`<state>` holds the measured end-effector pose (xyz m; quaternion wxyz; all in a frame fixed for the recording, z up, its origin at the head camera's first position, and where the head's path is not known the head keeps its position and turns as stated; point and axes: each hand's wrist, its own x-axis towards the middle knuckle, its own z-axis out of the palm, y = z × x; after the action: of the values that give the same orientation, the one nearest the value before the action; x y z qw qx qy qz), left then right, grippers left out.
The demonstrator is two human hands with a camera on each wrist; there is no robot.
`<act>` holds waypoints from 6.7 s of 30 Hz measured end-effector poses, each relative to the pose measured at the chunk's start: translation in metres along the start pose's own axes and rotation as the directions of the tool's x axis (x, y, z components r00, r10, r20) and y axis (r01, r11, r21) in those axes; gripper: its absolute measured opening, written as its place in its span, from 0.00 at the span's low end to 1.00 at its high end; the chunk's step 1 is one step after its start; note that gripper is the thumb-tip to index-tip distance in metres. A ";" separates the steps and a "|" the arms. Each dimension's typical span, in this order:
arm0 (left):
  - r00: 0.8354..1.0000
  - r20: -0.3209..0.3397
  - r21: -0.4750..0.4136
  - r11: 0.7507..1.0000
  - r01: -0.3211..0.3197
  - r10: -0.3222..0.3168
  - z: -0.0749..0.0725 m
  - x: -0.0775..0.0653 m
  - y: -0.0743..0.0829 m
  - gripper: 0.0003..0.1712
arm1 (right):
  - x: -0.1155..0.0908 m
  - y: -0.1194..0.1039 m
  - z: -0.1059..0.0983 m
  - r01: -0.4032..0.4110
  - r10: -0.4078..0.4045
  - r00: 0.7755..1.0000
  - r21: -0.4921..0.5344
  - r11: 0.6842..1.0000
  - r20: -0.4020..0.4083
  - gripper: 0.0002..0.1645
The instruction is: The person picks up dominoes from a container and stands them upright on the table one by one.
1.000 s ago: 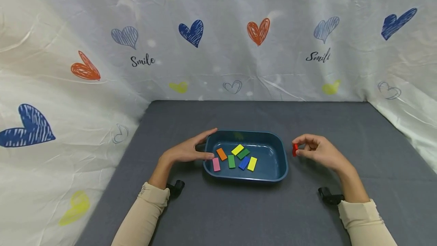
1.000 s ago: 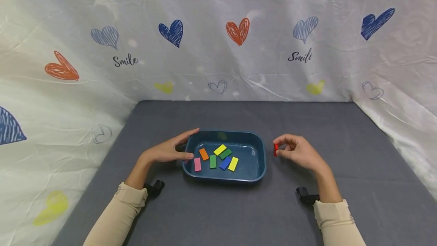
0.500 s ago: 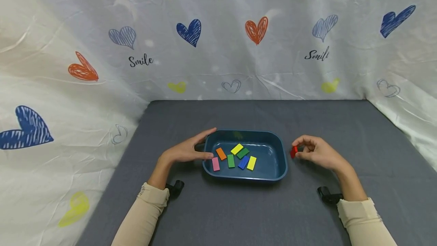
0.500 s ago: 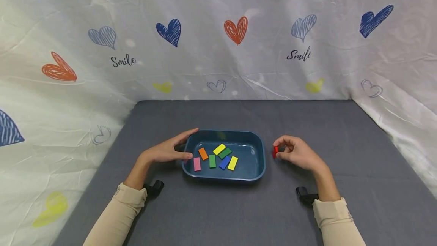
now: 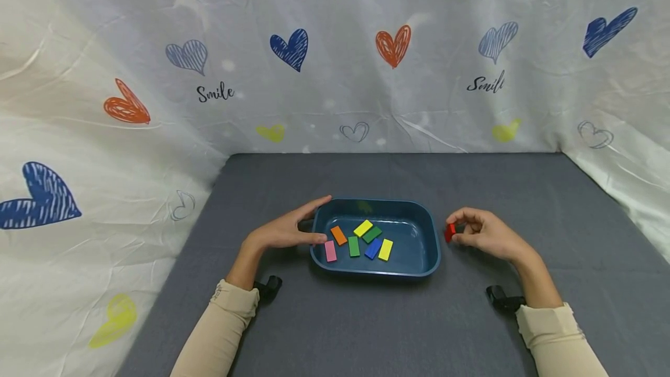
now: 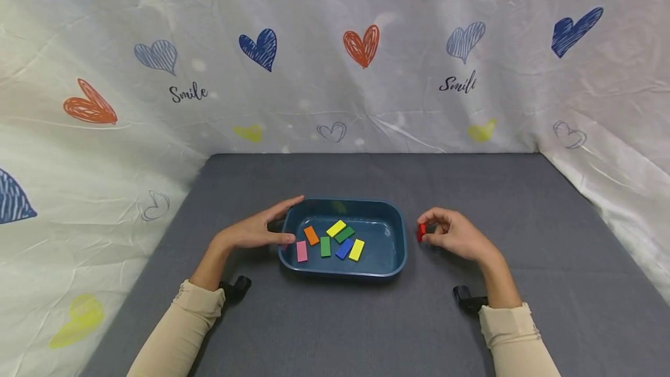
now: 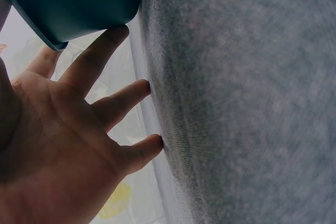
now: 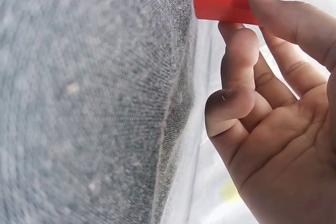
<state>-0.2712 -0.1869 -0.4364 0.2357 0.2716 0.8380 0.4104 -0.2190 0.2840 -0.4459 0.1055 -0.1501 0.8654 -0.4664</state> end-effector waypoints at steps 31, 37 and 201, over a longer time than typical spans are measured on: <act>1.000 -0.001 -0.010 1.000 -0.001 0.001 0.000 0.000 0.000 0.53 | -0.010 -0.017 -0.012 0.100 -0.102 0.992 -0.022 0.995 -0.078 0.25; 1.000 -0.002 -0.006 1.000 0.006 -0.006 0.000 0.001 -0.001 0.54 | -0.009 -0.036 -0.009 0.224 -0.225 0.964 -0.017 0.974 -0.144 0.23; 1.000 -0.001 -0.024 1.000 0.010 -0.010 0.002 0.002 -0.004 0.53 | 0.003 0.011 -0.021 0.023 -0.024 0.996 0.009 1.000 0.086 0.14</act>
<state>-0.2722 -0.1866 -0.4414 0.2406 0.2641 0.8345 0.4195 -0.2303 0.3046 -0.4439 0.1379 -0.1799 0.8562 -0.4643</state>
